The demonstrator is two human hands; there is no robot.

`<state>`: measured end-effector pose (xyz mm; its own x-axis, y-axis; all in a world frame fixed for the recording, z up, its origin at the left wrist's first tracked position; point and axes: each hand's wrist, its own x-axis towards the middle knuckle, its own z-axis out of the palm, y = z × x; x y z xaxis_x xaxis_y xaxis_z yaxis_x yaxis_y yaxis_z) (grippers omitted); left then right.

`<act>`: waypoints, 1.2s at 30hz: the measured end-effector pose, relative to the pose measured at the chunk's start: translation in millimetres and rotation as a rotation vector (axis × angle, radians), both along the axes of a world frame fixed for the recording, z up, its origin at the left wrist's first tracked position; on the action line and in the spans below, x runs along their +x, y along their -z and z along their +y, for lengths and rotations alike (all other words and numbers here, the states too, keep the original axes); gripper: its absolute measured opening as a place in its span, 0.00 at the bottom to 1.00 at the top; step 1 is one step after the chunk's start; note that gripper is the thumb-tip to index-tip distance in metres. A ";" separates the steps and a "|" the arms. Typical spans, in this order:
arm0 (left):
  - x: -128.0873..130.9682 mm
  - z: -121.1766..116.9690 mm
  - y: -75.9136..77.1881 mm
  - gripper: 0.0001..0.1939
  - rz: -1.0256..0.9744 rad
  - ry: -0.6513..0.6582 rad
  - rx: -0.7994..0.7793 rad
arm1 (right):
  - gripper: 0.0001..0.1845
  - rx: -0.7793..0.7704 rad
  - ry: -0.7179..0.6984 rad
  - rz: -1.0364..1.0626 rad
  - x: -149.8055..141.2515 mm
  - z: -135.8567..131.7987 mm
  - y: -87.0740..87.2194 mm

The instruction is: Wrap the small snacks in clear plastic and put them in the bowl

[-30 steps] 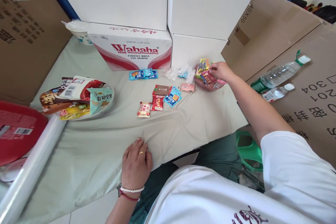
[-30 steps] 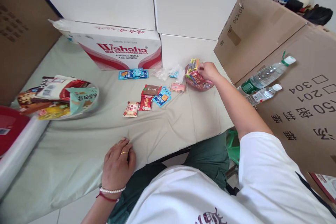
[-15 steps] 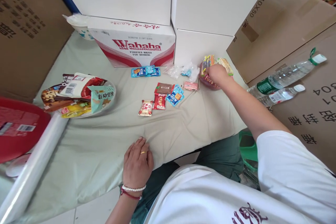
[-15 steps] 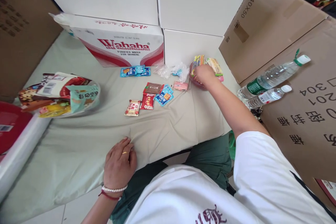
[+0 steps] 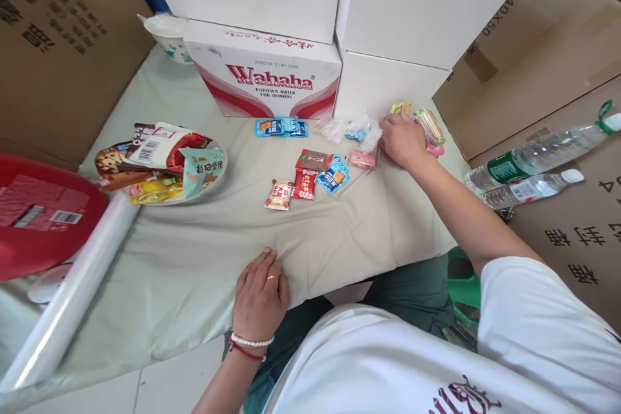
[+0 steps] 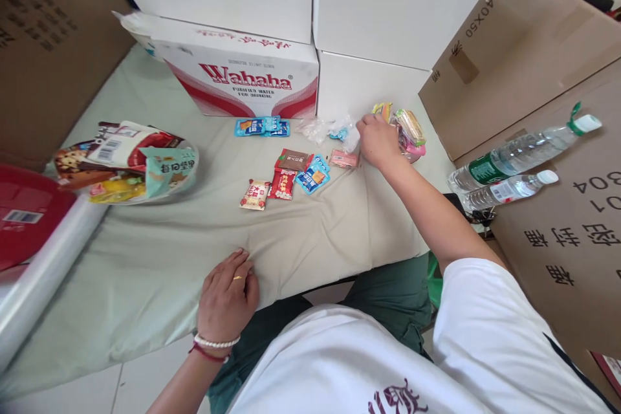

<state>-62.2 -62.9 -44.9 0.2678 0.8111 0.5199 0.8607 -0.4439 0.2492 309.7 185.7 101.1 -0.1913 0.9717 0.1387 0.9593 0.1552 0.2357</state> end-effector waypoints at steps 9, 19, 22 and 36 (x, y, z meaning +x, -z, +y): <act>-1.4 -3.0 0.7 0.11 -0.108 -0.013 -0.078 | 0.15 -0.086 -0.100 0.149 -31.6 1.7 17.8; 63.7 20.6 -53.4 0.27 -1.541 0.020 -0.877 | 0.21 -0.437 0.230 1.862 -91.3 -163.6 52.1; 84.3 41.7 -60.1 0.32 -1.818 0.180 -1.275 | 0.20 -0.457 0.239 1.893 -110.4 -188.5 71.1; 47.5 53.8 -55.7 0.25 -1.581 0.039 -1.151 | 0.24 -0.328 0.281 1.946 -68.9 -189.0 71.8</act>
